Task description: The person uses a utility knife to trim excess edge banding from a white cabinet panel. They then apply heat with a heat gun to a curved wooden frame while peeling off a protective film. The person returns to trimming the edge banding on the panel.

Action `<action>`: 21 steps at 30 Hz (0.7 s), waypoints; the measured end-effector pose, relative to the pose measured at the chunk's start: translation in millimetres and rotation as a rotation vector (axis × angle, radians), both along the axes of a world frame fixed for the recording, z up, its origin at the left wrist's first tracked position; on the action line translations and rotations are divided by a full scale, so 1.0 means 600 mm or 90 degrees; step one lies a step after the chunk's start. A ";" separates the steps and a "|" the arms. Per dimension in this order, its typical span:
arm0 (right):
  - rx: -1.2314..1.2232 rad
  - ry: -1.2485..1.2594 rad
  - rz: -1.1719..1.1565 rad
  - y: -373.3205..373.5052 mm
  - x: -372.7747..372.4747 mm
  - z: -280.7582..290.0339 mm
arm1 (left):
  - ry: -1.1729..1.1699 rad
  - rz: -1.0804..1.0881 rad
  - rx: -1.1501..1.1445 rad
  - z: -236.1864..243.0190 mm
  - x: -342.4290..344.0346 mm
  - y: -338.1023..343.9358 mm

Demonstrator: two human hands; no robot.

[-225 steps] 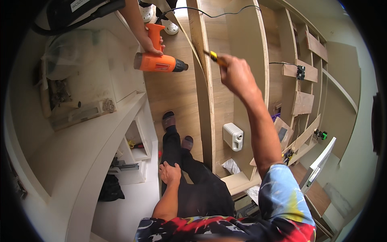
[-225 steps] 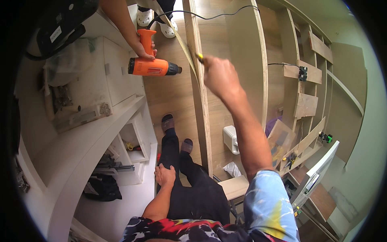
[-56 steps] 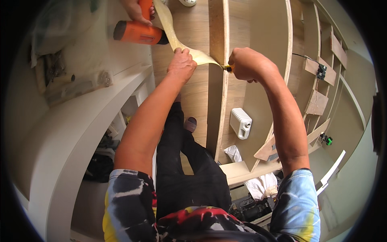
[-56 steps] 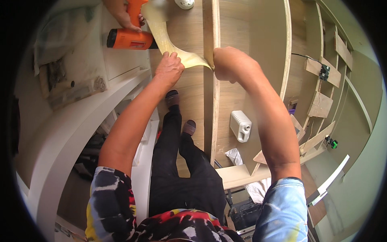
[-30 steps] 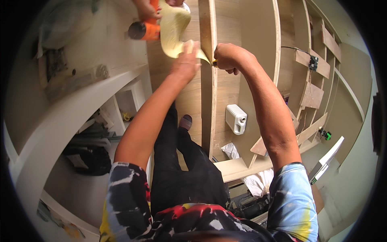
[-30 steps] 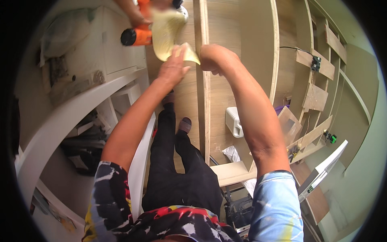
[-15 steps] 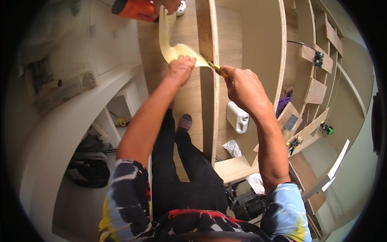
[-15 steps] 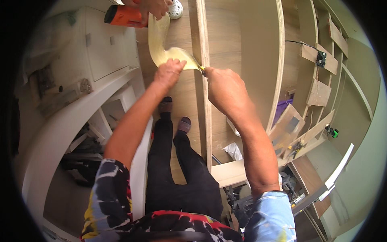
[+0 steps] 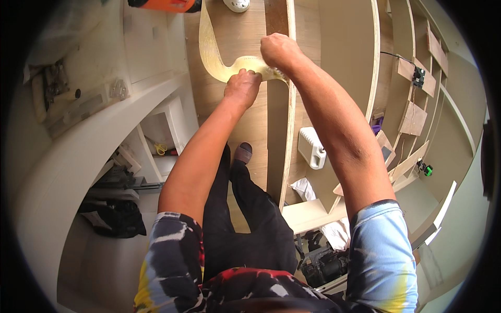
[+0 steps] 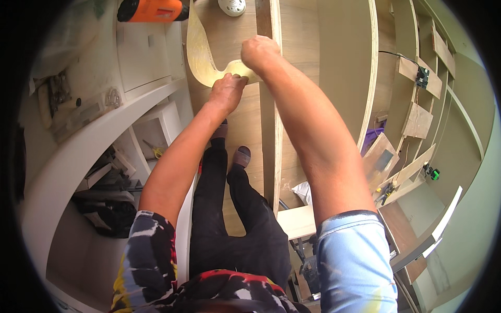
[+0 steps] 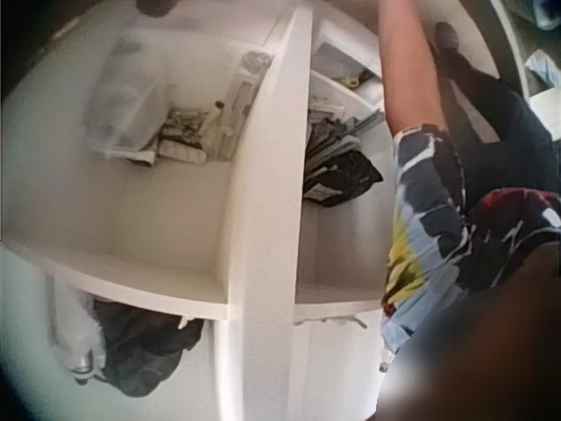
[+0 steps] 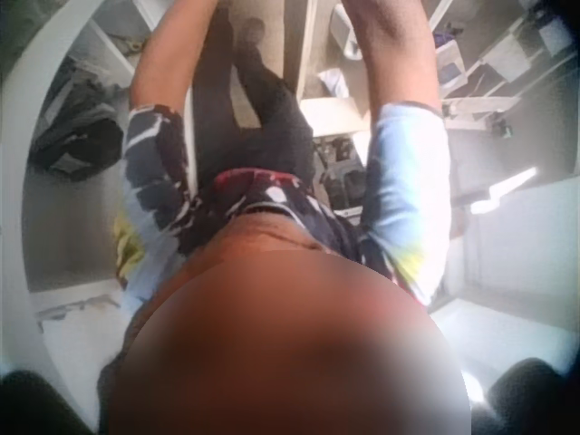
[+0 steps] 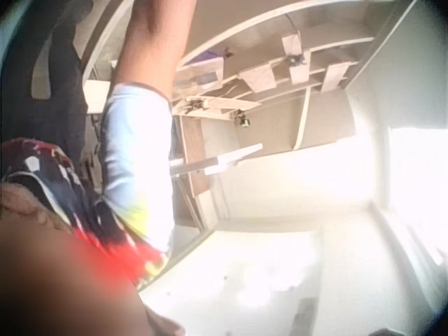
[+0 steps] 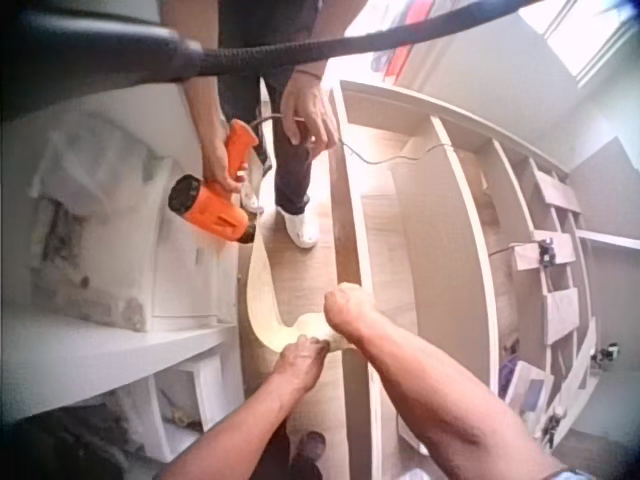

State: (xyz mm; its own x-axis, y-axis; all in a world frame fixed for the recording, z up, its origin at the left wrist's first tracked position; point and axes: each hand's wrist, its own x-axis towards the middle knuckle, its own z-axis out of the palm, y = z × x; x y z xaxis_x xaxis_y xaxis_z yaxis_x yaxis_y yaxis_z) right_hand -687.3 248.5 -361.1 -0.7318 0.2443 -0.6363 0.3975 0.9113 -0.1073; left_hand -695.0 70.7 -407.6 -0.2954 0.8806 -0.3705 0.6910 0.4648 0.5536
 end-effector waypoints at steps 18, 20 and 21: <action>0.013 0.011 0.162 -0.023 -0.010 0.340 | 0.049 0.044 -0.024 -0.014 0.032 -0.037; 0.073 0.049 0.112 -0.004 0.012 0.351 | 0.061 0.089 0.031 -0.021 0.029 -0.036; 0.060 0.034 0.064 0.001 0.012 0.340 | 0.051 0.077 0.020 -0.024 0.024 -0.034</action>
